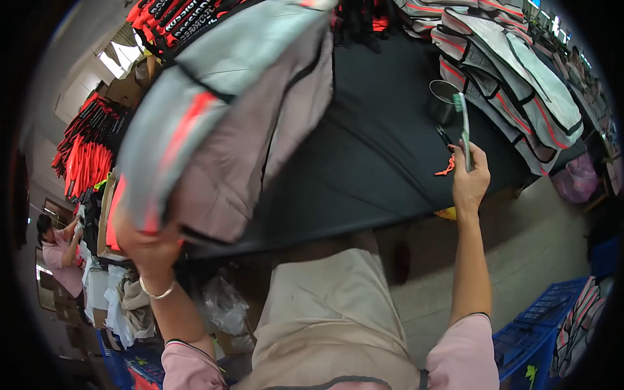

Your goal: Inspecting and cleaning bags by trimming loose threads with clippers and brushing surfaces with a toothbrush before packing them.

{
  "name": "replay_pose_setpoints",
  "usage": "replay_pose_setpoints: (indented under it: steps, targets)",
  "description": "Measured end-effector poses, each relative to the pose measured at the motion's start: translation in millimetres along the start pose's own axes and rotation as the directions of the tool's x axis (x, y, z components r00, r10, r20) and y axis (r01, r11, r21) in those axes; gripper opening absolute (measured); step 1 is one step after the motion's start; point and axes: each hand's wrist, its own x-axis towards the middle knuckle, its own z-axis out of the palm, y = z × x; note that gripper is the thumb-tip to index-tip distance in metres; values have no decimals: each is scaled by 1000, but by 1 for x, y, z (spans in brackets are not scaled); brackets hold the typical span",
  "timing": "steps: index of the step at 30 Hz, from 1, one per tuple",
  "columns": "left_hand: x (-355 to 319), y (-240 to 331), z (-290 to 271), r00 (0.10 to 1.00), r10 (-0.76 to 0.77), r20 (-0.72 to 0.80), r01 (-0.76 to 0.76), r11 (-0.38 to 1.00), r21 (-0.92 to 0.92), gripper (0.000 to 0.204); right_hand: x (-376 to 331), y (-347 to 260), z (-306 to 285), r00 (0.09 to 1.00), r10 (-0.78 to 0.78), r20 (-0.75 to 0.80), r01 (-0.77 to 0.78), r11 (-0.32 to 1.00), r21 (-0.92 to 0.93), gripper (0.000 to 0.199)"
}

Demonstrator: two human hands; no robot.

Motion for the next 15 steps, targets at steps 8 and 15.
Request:
replay_pose_setpoints:
  steps: [8, 15]
  targets:
    - [-131, 52, 108, 719, 161, 676, -175, 983, -48, 56, -19, -9, -30, 934, 349, 79, -356, 929, 97, 31]
    - [-138, 37, 88, 613, 79, 786, 373, 848, -377, 71, -40, -27, -17, 816, 428, 388, -465, 885, 0, 38]
